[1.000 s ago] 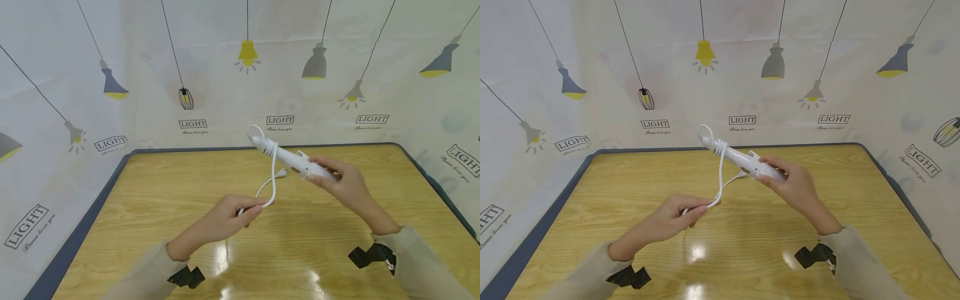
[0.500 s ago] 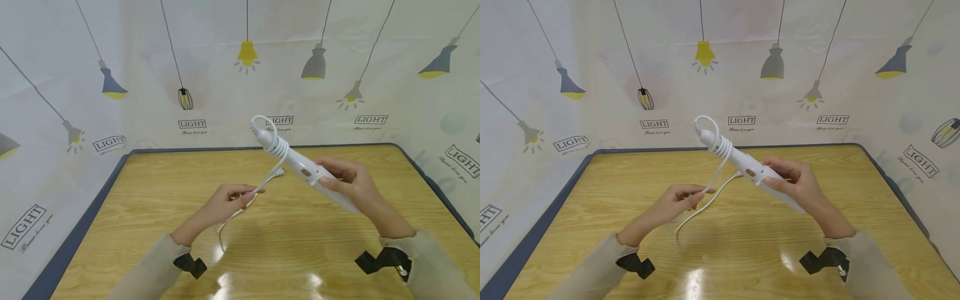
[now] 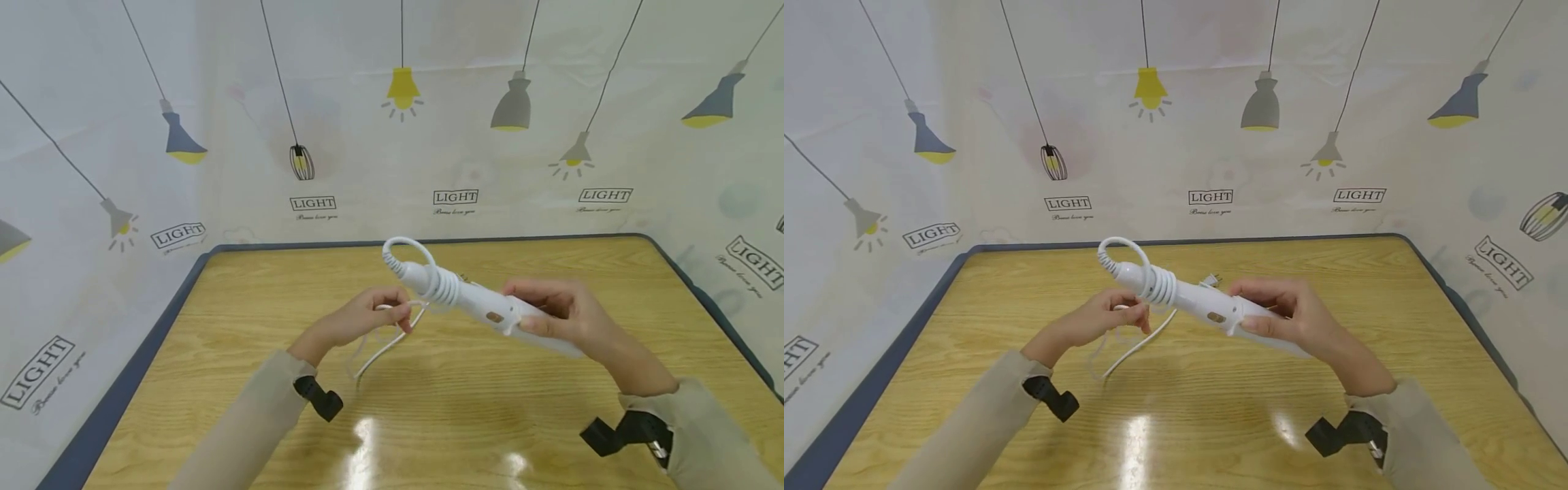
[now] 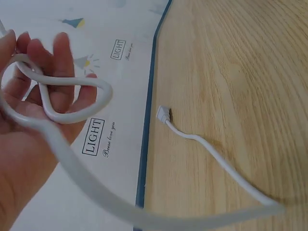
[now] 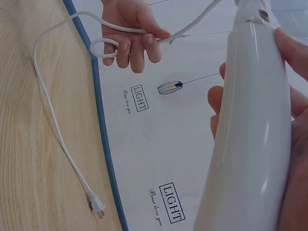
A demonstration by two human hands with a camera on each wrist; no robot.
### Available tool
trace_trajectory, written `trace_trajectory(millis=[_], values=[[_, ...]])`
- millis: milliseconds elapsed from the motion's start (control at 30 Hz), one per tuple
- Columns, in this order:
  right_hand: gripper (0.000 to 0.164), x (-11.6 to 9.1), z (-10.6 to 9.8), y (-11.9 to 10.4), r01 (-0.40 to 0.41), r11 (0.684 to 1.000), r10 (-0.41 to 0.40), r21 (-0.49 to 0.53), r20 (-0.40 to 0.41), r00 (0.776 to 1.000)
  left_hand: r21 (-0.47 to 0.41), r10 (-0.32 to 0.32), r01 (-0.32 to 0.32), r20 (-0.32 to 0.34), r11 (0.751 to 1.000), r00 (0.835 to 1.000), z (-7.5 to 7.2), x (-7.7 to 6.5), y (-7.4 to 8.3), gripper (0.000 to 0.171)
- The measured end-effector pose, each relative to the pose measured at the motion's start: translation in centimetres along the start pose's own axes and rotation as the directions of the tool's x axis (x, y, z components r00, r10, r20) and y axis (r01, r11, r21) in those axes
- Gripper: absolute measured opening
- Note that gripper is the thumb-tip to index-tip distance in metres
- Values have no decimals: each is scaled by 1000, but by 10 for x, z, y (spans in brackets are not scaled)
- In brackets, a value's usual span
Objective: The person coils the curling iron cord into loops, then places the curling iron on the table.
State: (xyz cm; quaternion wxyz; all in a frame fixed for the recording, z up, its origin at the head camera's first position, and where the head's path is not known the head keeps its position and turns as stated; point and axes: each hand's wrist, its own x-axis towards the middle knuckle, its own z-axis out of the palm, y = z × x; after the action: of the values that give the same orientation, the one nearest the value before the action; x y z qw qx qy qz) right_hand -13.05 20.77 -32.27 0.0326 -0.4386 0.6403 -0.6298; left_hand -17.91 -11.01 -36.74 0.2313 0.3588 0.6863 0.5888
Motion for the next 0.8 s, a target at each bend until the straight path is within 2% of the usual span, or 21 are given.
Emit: trace_trajectory(millis=[67, 133, 200, 233, 300, 400, 500, 633, 733, 800], values=[[37, 1, -1, 1, 38, 999, -38, 9, 48, 998, -14, -47, 47, -26, 999, 999, -3, 2, -1, 39], [37, 1, -1, 0, 44, 999, -44, 3, 89, 995, -43, -74, 72, -58, 996, 996, -6, 3, -2, 23], [36, 0, 0, -2, 18, 1000, -16, -21, 118, 993, -45, -98, 94, -94, 995, 991, -10, 4, -1, 9], [36, -1, 0, -2, 1, 999, 5, -41, 128, 992, -45, -88, 84, -98, 995, 991, -12, 5, -1, 8], [36, -3, 1, -4, -44, 997, 54, -71, 144, 988, -47, -57, 52, -88, 997, 995, -16, 6, -1, 12], [35, -4, 1, -6, -97, 990, 114, -103, 179, 977, -9, -45, 44, -66, 999, 997, -20, 4, 6, 19], [35, -2, 2, -6, -134, 982, 162, -136, 226, 961, 15, -83, 84, -60, 996, 995, -23, 1, 15, 22], [34, 1, 2, -7, -171, 963, 225, -207, 274, 935, 65, -128, 134, -94, 989, 987, -24, -2, 25, 16], [31, 2, 3, -7, -178, 938, 267, -297, 295, 917, 129, -135, 151, -123, 980, 983, -22, -2, 32, 12], [30, 3, 4, -6, -177, 903, 305, -391, 294, 906, 187, -135, 157, -128, 970, 983, -20, -2, 38, 11]])
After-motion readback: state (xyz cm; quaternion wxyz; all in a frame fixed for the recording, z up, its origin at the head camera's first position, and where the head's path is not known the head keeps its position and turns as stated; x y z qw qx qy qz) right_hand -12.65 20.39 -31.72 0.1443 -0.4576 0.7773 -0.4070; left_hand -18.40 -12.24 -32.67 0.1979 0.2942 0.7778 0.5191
